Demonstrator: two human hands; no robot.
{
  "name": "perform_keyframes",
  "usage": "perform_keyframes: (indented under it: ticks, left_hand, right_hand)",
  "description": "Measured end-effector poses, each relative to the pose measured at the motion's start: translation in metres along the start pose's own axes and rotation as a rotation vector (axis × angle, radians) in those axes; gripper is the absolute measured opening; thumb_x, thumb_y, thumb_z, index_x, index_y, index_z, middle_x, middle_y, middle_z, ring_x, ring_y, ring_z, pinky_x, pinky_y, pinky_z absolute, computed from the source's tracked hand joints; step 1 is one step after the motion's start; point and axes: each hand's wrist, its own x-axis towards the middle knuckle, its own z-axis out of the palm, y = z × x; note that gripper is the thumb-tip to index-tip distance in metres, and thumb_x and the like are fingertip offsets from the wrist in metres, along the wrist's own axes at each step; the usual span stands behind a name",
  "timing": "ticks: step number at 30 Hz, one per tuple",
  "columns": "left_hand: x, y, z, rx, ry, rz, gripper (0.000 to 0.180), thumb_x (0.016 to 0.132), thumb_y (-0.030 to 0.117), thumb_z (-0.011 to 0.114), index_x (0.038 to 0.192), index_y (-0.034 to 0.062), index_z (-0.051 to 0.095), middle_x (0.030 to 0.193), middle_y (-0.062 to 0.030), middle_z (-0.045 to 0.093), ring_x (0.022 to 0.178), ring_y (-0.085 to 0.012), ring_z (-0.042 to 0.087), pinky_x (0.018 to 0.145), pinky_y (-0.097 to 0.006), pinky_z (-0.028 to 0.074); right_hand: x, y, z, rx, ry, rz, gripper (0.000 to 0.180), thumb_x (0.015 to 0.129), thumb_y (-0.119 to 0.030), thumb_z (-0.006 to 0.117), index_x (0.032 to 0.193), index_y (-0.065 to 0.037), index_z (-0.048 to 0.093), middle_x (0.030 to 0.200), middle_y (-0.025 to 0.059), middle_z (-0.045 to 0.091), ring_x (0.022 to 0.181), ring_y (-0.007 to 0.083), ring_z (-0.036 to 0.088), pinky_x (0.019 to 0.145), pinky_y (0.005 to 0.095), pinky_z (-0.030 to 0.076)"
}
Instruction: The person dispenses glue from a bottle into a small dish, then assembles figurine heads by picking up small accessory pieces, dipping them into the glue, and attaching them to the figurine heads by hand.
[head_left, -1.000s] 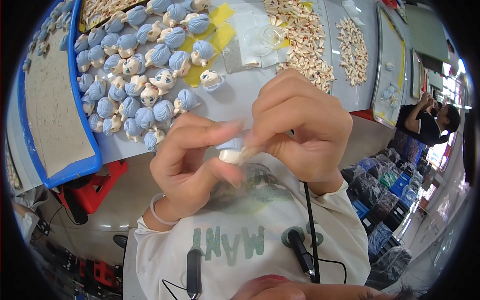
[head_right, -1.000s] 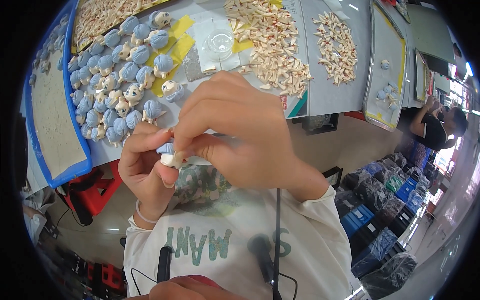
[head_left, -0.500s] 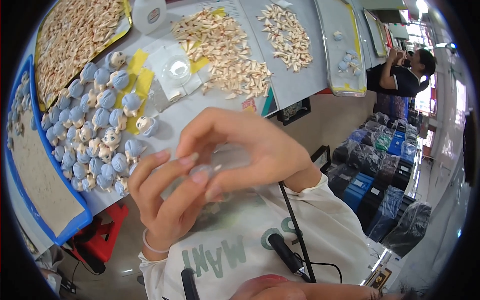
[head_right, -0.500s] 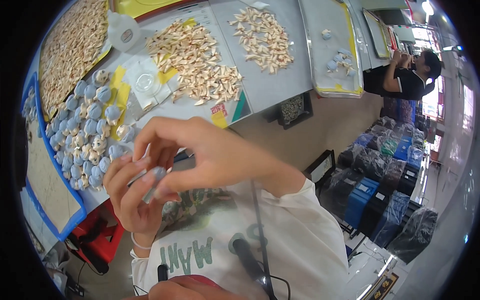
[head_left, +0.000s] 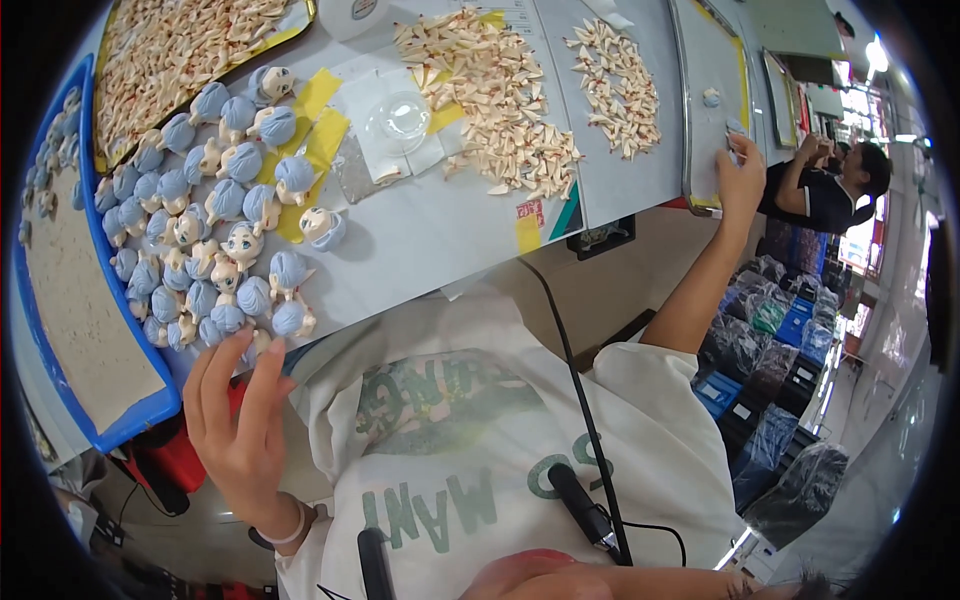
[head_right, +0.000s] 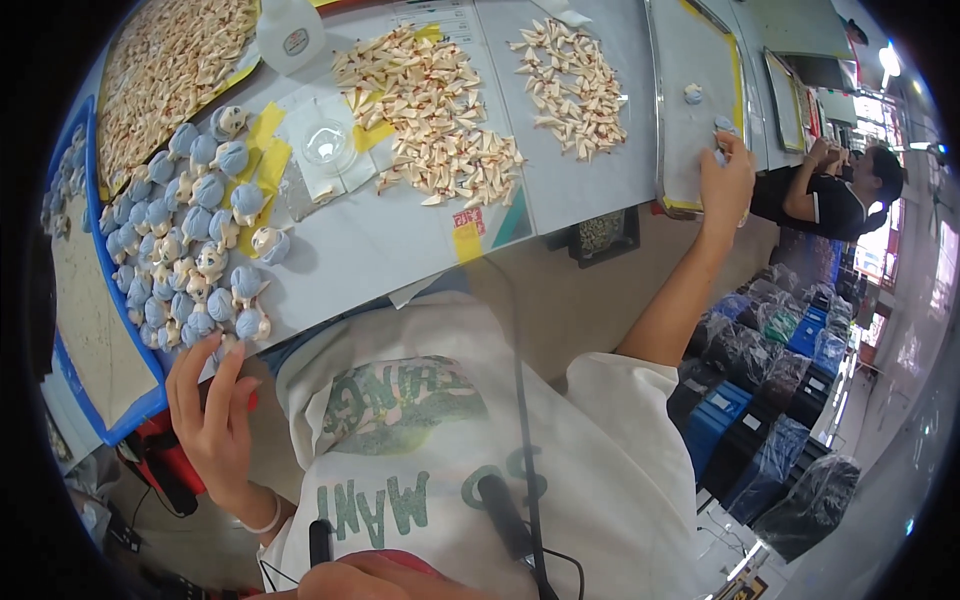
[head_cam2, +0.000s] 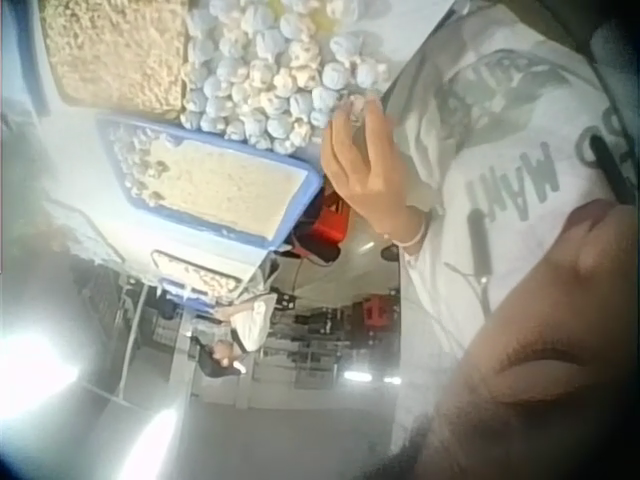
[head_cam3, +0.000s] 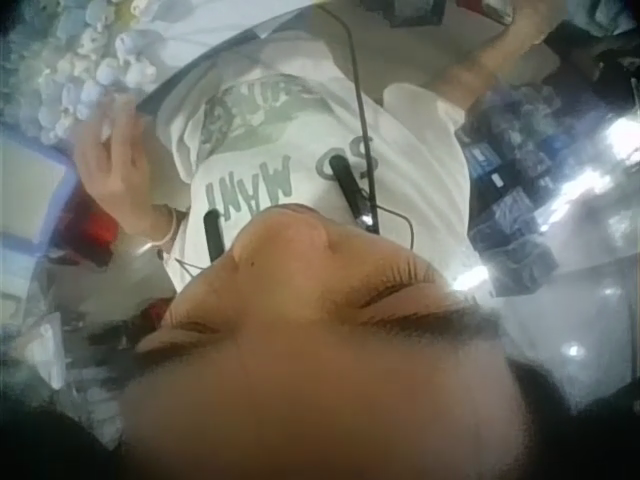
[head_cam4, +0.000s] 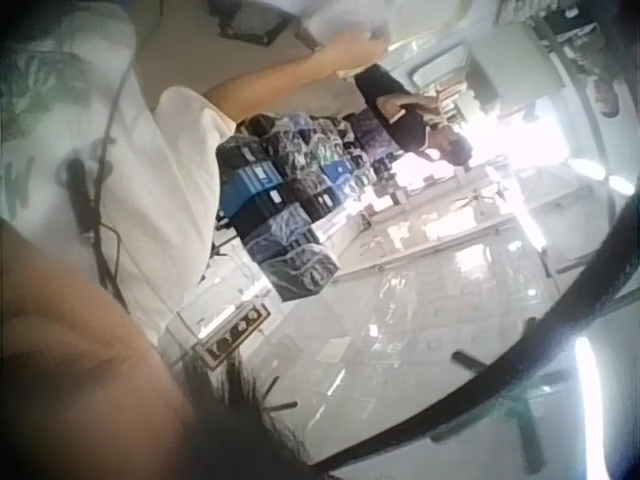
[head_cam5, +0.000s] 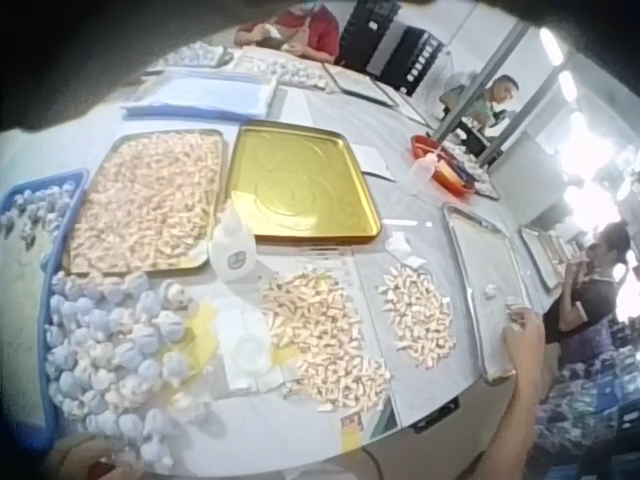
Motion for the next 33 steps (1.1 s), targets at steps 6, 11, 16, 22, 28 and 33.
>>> perform_keyframes:
  ticks: [6, 11, 16, 22, 28, 33]
  left_hand:
    - [0.007, -0.002, 0.02, 0.073, 0.104, 0.017, 0.037, 0.054, -0.002, 0.071, 0.089, 0.0081, 0.064, 0.093, -0.0061, 0.058, 0.084, -0.0254, 0.054, 0.068, -0.032, 0.046]
    - [0.009, -0.01, 0.024, 0.085, 0.199, 0.055, 0.034, 0.055, -0.004, 0.07, 0.087, 0.0057, 0.064, 0.091, -0.0072, 0.058, 0.082, -0.0256, 0.055, 0.068, -0.033, 0.047]
    - [0.001, -0.009, 0.03, -0.198, 0.357, -0.01, 0.021, 0.071, -0.006, 0.063, 0.09, 0.0013, 0.058, 0.096, -0.0138, 0.056, 0.084, -0.0268, 0.056, 0.074, -0.034, 0.048]
    - [-0.003, 0.003, 0.032, -0.774, 0.614, -0.108, 0.027, 0.075, 0.017, 0.066, 0.092, 0.001, 0.052, 0.093, -0.017, 0.054, 0.083, -0.0279, 0.057, 0.068, -0.033, 0.049]
    - [0.001, 0.004, 0.036, -1.164, 0.373, -0.034, 0.031, 0.075, 0.019, 0.067, 0.094, 0.0019, 0.05, 0.096, -0.0167, 0.051, 0.088, -0.029, 0.056, 0.073, -0.034, 0.048]
    - [0.01, 0.021, 0.03, -1.777, 0.336, -0.218, 0.03, 0.075, 0.012, 0.067, 0.096, 0.0011, 0.049, 0.097, -0.0162, 0.05, 0.089, -0.0291, 0.057, 0.074, -0.035, 0.047]
  right_hand:
    - [-0.034, -0.147, -0.059, 0.791, -0.272, -0.209, 0.02, 0.07, -0.003, 0.061, 0.089, -0.005, 0.061, 0.083, 0.0076, 0.059, 0.082, 0.0193, 0.054, 0.071, 0.0293, 0.042]
    - [-0.071, -0.214, -0.054, 0.781, -0.387, -0.658, 0.015, 0.063, -0.006, 0.067, 0.078, -0.006, 0.063, 0.077, 0.0041, 0.056, 0.074, 0.0203, 0.051, 0.066, 0.0298, 0.04]
    - [-0.082, -0.219, -0.045, 0.691, -0.272, -0.762, 0.014, 0.059, -0.007, 0.067, 0.071, -0.007, 0.061, 0.072, 0.0015, 0.053, 0.069, 0.0202, 0.048, 0.062, 0.0316, 0.038]
    - [-0.081, -0.231, -0.05, 0.627, -0.216, -0.882, 0.018, 0.059, -0.001, 0.064, 0.074, -0.007, 0.056, 0.075, 0.0036, 0.055, 0.072, 0.0218, 0.051, 0.065, 0.032, 0.04]
    - [-0.09, -0.222, -0.063, 1.246, -0.333, -0.423, 0.011, 0.069, 0.004, 0.058, 0.077, 0.0, 0.054, 0.083, 0.0114, 0.058, 0.075, 0.019, 0.055, 0.069, 0.0271, 0.042]
    - [-0.078, -0.23, -0.069, 1.471, -0.451, -0.26, 0.02, 0.069, 0.012, 0.056, 0.088, 0.006, 0.056, 0.083, 0.0129, 0.057, 0.078, 0.0181, 0.055, 0.068, 0.0247, 0.043]
